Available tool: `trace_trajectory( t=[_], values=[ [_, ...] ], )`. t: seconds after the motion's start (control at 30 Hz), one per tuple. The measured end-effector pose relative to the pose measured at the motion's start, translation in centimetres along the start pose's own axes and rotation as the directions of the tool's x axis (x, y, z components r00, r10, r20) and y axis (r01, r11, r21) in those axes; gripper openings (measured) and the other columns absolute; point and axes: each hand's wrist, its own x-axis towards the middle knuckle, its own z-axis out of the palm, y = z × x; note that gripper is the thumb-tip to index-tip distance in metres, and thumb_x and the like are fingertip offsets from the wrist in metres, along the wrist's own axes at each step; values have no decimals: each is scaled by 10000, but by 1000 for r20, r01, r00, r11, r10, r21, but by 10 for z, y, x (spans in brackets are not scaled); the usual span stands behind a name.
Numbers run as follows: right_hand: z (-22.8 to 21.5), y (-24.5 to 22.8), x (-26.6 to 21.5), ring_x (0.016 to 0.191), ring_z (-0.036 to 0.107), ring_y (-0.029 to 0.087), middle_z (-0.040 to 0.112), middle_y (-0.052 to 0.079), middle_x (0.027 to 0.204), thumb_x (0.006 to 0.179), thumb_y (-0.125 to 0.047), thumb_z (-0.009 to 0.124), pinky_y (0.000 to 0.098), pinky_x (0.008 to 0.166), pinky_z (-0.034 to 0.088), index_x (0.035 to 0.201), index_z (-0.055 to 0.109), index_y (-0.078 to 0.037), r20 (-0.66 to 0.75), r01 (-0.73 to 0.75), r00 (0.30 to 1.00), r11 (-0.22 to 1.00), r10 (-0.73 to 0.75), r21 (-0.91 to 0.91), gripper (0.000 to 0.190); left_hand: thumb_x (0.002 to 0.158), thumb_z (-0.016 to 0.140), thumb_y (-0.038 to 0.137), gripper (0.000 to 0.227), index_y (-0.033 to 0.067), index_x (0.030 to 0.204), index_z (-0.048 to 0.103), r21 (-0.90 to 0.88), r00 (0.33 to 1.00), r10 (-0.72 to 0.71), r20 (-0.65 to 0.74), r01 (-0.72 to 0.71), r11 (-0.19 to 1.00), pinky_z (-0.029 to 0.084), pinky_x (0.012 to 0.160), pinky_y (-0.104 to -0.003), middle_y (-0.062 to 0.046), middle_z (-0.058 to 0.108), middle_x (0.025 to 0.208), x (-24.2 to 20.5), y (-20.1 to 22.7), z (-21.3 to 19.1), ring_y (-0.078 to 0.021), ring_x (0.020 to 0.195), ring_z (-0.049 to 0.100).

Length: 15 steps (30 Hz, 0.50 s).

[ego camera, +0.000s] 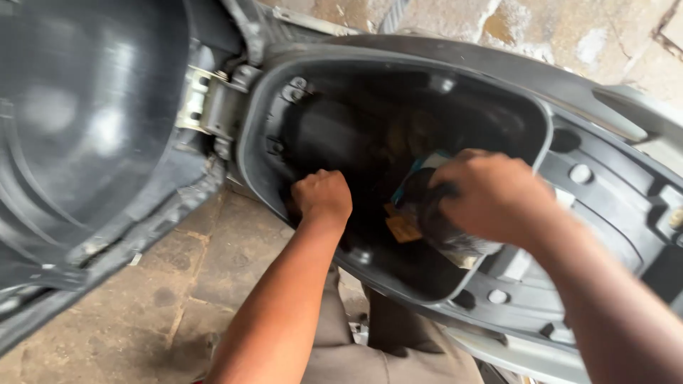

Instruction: Repairing and maintaining the internal compartment and seat of a scooter using hand tools.

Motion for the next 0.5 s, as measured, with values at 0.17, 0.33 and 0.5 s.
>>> trace_trajectory(
  t=[0.17,0.33,0.5],
  values=[
    [-72,-29,-23,907,761,266,795,121,1075,925,-184,599,398,808,610,1242,722,-253,214,-406,900,909,380,96,348,954,647,201,164,143,914,795,-72,999,37,6,-36,997,611,674,-389,-105,777,952,6,30,32,-259,891,764],
    [-20,-18,-3,1104,669,334,738,110,1162,813,-84,643,462,902,548,1101,734,-124,-618,56,786,993,21,106,305,912,642,185,153,157,918,792,-40,969,202,-141,-209,977,608,659,-402,-93,765,967,18,63,76,-259,890,759],
    [-16,-61,-5,1245,564,425,589,198,1313,795,-86,789,531,1064,459,1229,610,-21,-862,430,499,889,-87,159,474,942,580,171,174,171,961,753,88,896,338,-289,-327,941,608,614,-431,-59,773,917,41,78,108,-249,819,771]
  ],
)
